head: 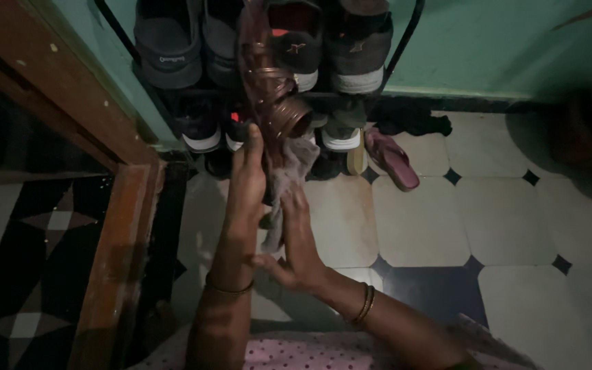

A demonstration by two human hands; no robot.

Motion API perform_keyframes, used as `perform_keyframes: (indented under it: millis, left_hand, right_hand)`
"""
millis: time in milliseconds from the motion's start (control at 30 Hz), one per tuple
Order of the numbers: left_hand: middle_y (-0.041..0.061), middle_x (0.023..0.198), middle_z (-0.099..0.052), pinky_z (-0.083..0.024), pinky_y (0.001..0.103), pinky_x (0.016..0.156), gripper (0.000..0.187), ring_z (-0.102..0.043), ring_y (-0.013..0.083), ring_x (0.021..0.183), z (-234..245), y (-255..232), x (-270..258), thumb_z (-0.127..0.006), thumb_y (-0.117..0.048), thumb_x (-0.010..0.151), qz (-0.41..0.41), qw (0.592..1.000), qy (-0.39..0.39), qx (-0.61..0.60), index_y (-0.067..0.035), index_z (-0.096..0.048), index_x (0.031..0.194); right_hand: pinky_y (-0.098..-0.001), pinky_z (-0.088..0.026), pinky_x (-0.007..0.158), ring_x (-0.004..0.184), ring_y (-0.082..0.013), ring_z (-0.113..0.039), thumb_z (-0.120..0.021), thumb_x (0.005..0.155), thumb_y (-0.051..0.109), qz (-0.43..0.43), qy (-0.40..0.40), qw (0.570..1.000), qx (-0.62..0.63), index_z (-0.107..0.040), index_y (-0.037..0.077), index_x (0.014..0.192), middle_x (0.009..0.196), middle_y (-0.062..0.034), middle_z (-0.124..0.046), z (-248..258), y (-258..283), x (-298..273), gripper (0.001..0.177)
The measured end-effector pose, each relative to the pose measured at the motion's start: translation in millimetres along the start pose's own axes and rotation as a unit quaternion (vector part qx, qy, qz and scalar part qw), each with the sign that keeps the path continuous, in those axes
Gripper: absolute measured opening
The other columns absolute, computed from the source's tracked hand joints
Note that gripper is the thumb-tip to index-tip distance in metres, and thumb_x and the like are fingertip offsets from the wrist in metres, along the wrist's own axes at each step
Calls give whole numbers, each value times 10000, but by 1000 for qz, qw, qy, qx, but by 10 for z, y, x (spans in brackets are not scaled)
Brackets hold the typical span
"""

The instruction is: The person cleans a pair of brown sandals and a pair of pink flip-flops using a cloth. They wipe the soles and uppers of each shoe and then place them back on a shoe rack.

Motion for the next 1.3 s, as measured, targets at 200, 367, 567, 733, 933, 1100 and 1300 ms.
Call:
perform_keyframes:
  millis: [200,367,567,733,933,1100,1300]
  left_hand:
    - [152,1415,-557,-458,395,1044,778,-575,271,1263,-334,147,-158,-428,-645,1008,154,972,-62,167,-16,-465,1464]
    - [203,1351,-661,-482,380,1028,735,-618,283,1241,-440,320,-84,-437,-582,1056,-29,989,138,48,38,-588,1421]
    - [304,1205,-581,-523,404,928,864,-633,385,1094,-404,1188,-50,-356,-699,1058,55,967,159,190,48,-499,1468]
    - [209,1464,-460,-559,415,1011,1039,-567,333,1312,-271,978,-172,-417,-792,842,230,965,58,115,-38,-311,1549]
    - [164,1484,-523,-555,412,1016,924,-578,299,1292,-123,603,-73,-423,-719,930,190,982,-7,13,-7,-424,1520]
    - [141,1363,-634,-513,340,992,753,-615,242,1194,27,200,84,-456,-593,1030,12,994,45,-94,16,-549,1463]
    - [90,1297,-677,-523,306,942,658,-656,182,1142,-44,127,54,-473,-562,1011,-4,999,27,-40,-44,-578,1403]
  right_hand:
    - [-598,-36,1351,1640,-488,6,-511,1066,595,34,-35,998,-36,25,-8,1677,1780,-304,13,317,-197,166,1012]
    - [-575,-94,1348,1636,-507,-56,-520,1038,615,18,-24,999,-9,-51,-44,1667,1728,-322,-59,583,-260,287,1025]
    - [-472,-422,1089,1249,-389,-518,-662,963,492,-156,-17,986,48,-461,-55,1419,1345,-247,-500,810,-884,377,739]
    - [-465,-456,1060,1252,-381,-548,-694,935,428,-117,-39,991,58,-412,-66,1454,1386,-240,-510,657,-593,456,770]
    - [-576,-230,1250,1515,-565,-240,-635,1013,270,-1,-74,994,-75,-187,-127,1580,1624,-383,-216,256,-106,310,825]
    - [-572,-323,1267,1493,-528,-387,-552,939,3,18,-52,996,-67,-408,-25,1548,1609,-320,-358,37,28,-2,627]
    - [-445,-553,1049,1254,-428,-650,-514,740,-136,92,-109,988,-63,-641,36,1311,1338,-238,-661,445,-53,88,610]
Point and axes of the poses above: each hand's wrist, its own x-axis towards the middle knuckle, its own z-axis out of the back of the hand, y = z × x, the point moved 5 cm from there along x, towards the middle knuckle
